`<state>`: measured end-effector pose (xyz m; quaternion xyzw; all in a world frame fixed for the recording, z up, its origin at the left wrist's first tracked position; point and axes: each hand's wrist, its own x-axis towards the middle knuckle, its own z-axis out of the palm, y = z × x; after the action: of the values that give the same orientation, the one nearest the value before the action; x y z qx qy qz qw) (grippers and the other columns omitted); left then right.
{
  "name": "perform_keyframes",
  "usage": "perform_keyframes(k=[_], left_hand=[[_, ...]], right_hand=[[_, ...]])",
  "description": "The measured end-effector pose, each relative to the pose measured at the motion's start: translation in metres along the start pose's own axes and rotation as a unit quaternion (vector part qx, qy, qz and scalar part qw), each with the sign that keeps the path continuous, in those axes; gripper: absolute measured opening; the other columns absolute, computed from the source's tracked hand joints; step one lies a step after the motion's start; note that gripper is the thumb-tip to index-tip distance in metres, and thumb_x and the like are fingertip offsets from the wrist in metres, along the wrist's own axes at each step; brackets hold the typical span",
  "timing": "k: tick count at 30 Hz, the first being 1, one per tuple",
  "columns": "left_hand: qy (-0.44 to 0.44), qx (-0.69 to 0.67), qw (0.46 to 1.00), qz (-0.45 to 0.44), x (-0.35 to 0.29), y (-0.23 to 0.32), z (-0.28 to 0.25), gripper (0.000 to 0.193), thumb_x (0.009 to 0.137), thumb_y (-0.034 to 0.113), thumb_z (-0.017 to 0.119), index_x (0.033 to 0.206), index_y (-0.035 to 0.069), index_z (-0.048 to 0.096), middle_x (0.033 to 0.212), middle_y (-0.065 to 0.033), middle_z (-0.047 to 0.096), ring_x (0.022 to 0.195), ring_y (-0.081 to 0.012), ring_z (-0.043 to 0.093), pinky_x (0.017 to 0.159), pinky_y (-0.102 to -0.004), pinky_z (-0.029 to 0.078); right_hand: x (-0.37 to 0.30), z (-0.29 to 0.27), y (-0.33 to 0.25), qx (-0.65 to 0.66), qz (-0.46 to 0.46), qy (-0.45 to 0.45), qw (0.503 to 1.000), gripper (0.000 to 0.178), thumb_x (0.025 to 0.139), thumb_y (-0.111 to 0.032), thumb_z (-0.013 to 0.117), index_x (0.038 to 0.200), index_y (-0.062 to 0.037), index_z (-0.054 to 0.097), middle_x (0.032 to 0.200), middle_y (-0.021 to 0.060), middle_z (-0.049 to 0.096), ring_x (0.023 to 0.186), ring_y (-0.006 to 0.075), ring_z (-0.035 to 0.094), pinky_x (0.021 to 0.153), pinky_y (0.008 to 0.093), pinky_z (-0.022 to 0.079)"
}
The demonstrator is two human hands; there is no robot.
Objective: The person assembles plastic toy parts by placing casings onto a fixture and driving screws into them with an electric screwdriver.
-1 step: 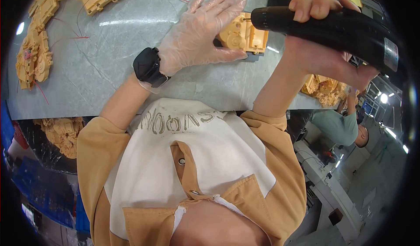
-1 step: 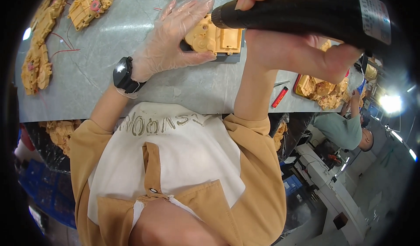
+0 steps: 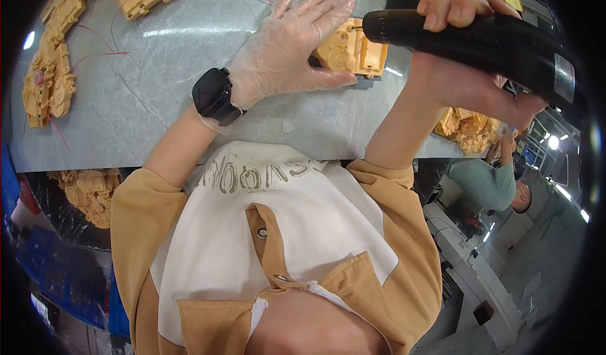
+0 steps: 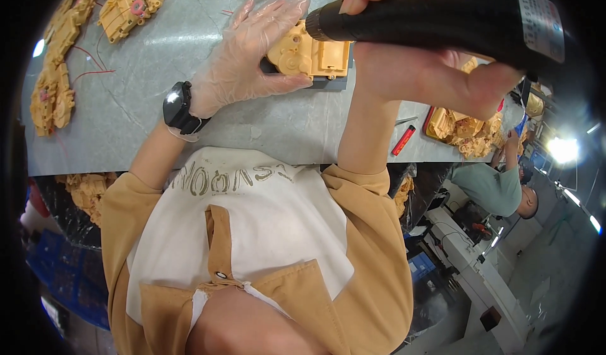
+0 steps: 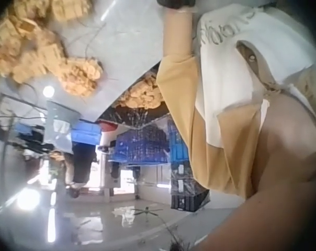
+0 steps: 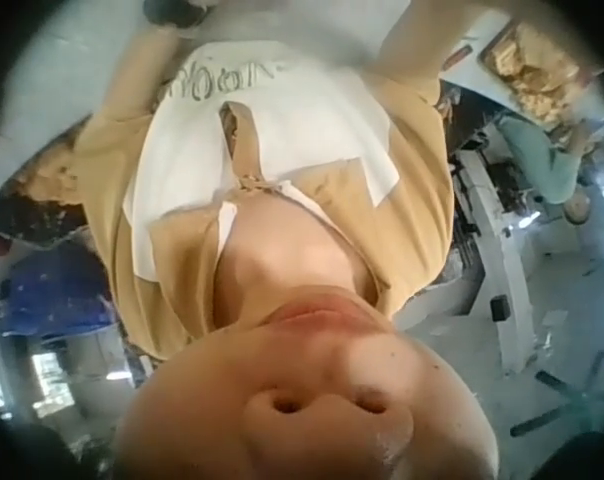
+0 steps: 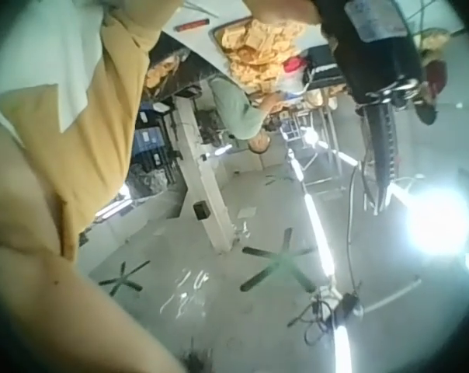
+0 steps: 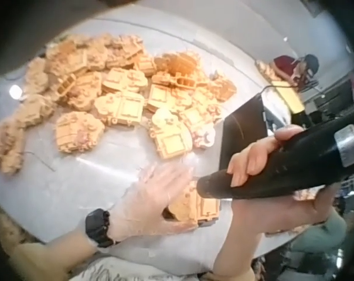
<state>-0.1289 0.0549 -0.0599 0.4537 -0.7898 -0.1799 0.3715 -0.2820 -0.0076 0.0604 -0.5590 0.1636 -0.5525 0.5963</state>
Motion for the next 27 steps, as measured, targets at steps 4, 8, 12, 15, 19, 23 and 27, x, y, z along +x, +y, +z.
perform_keyframes(k=[4, 8, 12, 15, 19, 23, 27], left_hand=[[-0.016, -0.018, 1.000, -0.019, 0.000, 0.003, -0.003, 0.088, 0.068, 0.049, 0.070, 0.136, 0.007, 0.034, 0.137, -0.0082, 0.040, 0.126, -0.0286, 0.038, 0.105, -0.0512, 0.023], [-0.013, -0.010, 1.000, -0.018, -0.002, 0.001, -0.003, 0.088, 0.069, 0.053, 0.068, 0.136, 0.007, 0.034, 0.137, -0.0081, 0.040, 0.126, -0.0275, 0.037, 0.105, -0.0515, 0.023], [-0.008, 0.003, 1.000, -0.022, -0.001, 0.001, -0.001, 0.087, 0.069, 0.053, 0.068, 0.136, 0.008, 0.034, 0.136, -0.0080, 0.041, 0.126, -0.0270, 0.038, 0.105, -0.0517, 0.024], [0.002, -0.001, 1.000, -0.015, -0.002, 0.001, 0.000, 0.087, 0.069, 0.054, 0.067, 0.136, 0.009, 0.034, 0.136, -0.0076, 0.041, 0.125, -0.0269, 0.038, 0.105, -0.0518, 0.024], [0.002, 0.004, 1.000, -0.018, -0.004, 0.002, 0.000, 0.086, 0.070, 0.054, 0.067, 0.136, 0.010, 0.034, 0.135, -0.0078, 0.042, 0.124, -0.0269, 0.040, 0.105, -0.0518, 0.024], [0.008, 0.005, 1.000, -0.015, -0.004, 0.002, 0.001, 0.086, 0.070, 0.054, 0.067, 0.136, 0.010, 0.034, 0.134, -0.0081, 0.044, 0.124, -0.0264, 0.041, 0.105, -0.0514, 0.024], [0.012, 0.005, 1.000, -0.020, -0.004, 0.003, 0.001, 0.086, 0.070, 0.054, 0.067, 0.136, 0.009, 0.033, 0.134, -0.0081, 0.044, 0.124, -0.0259, 0.041, 0.105, -0.0513, 0.024]], right_hand=[[-0.001, 0.003, 0.001, 0.028, 0.023, -0.009, 0.999, 0.089, 0.054, -0.082, 0.036, 0.098, -0.0086, 0.061, 0.070, 0.0104, 0.048, 0.058, 0.0225, 0.044, 0.062, 0.0353, 0.035], [0.004, 0.004, 0.003, 0.003, 0.037, -0.010, 0.999, 0.090, 0.052, -0.085, 0.039, 0.094, -0.0084, 0.062, 0.070, 0.0091, 0.048, 0.059, 0.0220, 0.044, 0.061, 0.0339, 0.034], [0.006, -0.006, 0.001, 0.037, 0.055, -0.026, 0.997, 0.092, 0.051, -0.086, 0.040, 0.094, -0.0065, 0.061, 0.071, 0.0090, 0.048, 0.059, 0.0220, 0.044, 0.061, 0.0334, 0.034], [0.006, -0.007, 0.001, 0.021, 0.046, -0.043, 0.998, 0.093, 0.052, -0.085, 0.041, 0.094, -0.0043, 0.060, 0.071, 0.0093, 0.049, 0.059, 0.0222, 0.044, 0.061, 0.0330, 0.034], [0.008, -0.001, 0.004, 0.016, 0.048, -0.040, 0.998, 0.094, 0.051, -0.087, 0.040, 0.091, -0.0035, 0.060, 0.071, 0.0099, 0.049, 0.058, 0.0222, 0.044, 0.062, 0.0342, 0.034], [0.006, 0.000, 0.003, 0.018, 0.053, -0.035, 0.998, 0.094, 0.051, -0.087, 0.038, 0.089, -0.0036, 0.060, 0.069, 0.0099, 0.048, 0.058, 0.0220, 0.044, 0.063, 0.0352, 0.034], [0.009, 0.000, 0.008, 0.033, 0.063, -0.038, 0.997, 0.095, 0.051, -0.088, 0.036, 0.088, -0.0038, 0.060, 0.069, 0.0099, 0.048, 0.058, 0.0217, 0.043, 0.063, 0.0351, 0.033]])
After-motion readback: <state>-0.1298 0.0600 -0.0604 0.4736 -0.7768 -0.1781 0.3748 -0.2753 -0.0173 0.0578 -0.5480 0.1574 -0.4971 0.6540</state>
